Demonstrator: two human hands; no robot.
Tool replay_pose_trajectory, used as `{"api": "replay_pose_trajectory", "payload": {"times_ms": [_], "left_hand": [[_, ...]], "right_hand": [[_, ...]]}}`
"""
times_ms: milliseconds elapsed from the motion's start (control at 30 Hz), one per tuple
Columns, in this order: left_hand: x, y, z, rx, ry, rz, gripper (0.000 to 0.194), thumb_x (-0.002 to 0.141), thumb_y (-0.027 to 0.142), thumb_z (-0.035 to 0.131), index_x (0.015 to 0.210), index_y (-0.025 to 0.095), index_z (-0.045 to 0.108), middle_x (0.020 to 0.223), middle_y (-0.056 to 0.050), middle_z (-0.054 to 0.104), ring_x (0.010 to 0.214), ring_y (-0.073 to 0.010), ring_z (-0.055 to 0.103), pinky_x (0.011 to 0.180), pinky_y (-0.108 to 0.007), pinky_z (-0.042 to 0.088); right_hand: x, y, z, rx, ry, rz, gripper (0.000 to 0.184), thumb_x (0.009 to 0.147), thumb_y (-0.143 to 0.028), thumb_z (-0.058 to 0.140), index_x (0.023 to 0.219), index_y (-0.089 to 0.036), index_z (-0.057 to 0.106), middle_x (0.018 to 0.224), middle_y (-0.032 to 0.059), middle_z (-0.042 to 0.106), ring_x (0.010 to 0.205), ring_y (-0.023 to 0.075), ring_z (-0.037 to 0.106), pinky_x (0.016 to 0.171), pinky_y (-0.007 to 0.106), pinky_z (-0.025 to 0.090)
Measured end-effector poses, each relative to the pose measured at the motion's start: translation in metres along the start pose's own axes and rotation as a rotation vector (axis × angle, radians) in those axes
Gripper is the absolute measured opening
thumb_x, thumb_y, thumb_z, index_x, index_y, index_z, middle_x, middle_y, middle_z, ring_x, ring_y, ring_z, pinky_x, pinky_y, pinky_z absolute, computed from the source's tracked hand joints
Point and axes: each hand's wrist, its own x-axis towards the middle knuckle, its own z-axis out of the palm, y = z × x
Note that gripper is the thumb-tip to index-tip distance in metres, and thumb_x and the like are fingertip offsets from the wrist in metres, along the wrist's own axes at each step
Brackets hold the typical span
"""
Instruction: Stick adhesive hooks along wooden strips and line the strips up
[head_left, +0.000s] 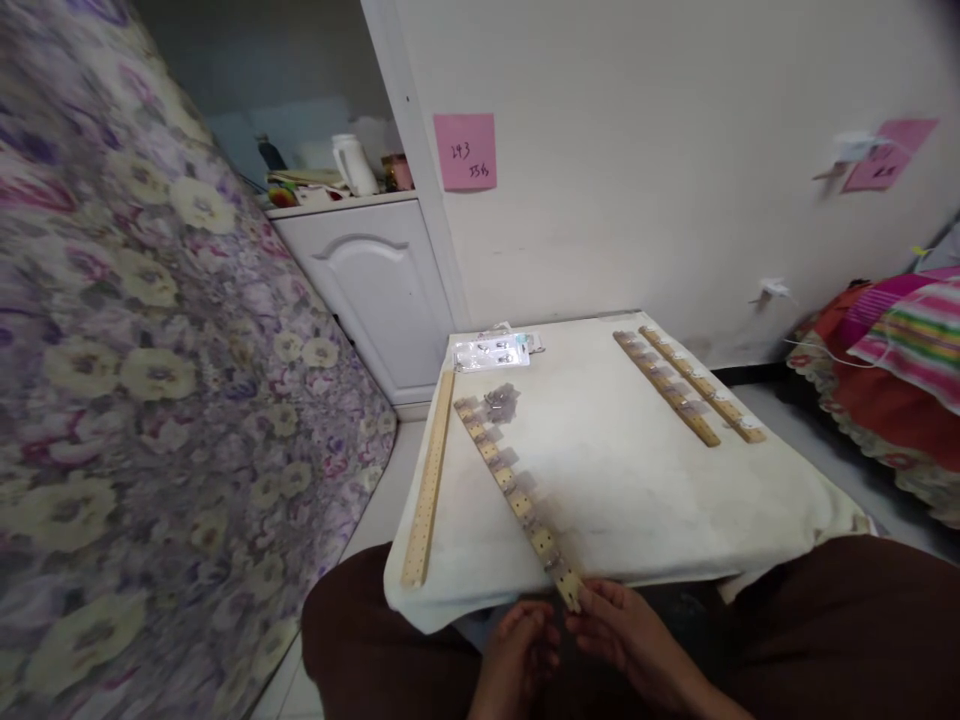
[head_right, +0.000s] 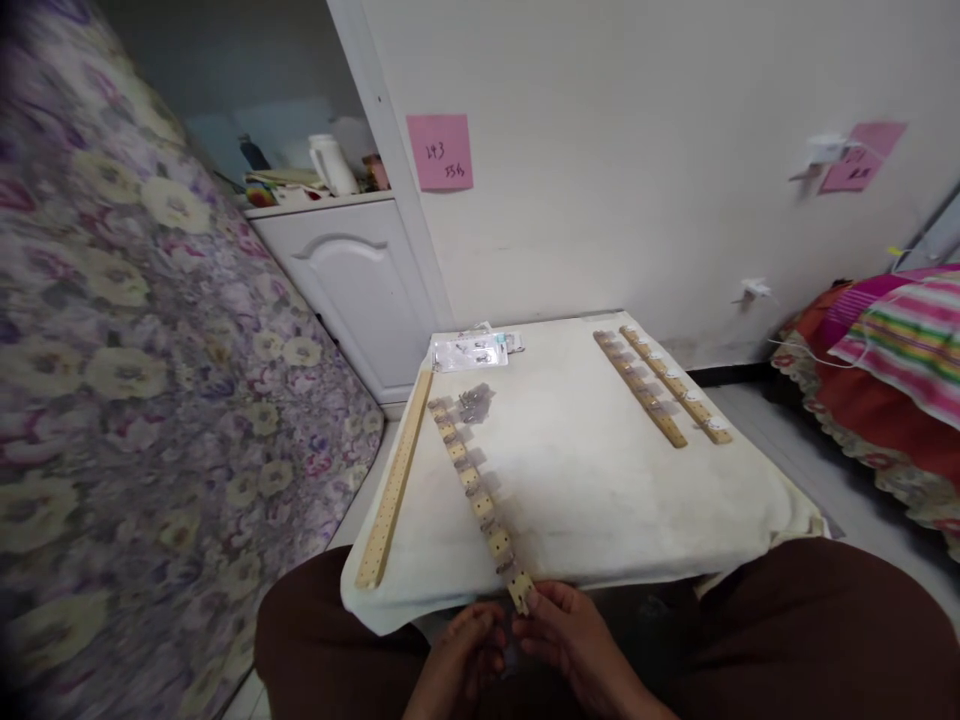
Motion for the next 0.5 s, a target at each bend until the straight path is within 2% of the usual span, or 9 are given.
{"api": "replay_pose_trajectory", "payload": {"times_ms": [300,500], "left_hand": [[0.007,-0.003,-0.016,0.041,-0.046,0.014,0.033,0.06,0.044,0.071,0.076,0.019,0.059,0.057,0.004,0.059,0.043,-0.007,0.048,0.046,-0.02,0.026],[0.012,-0.007,-0.022,0.067,-0.056,0.019,0.034,0.058,0.046,0.072,0.077,0.019,0.059,0.057,0.004,0.058,0.041,-0.007,0.044,0.047,-0.021,0.027]], "right_hand": [[0.007,-0.003,0.016,-0.244,0.031,-0.047,0.043,0.064,-0.055,0.071,0.075,-0.015,0.063,0.065,-0.0001,0.065,0.057,0.0118,0.061,0.053,0.021,0.044],[0.013,0.003,0.012,-0.304,0.044,-0.103,0.04,0.065,-0.053,0.071,0.076,-0.016,0.06,0.062,-0.0028,0.063,0.054,0.0108,0.06,0.05,0.019,0.042]]}}
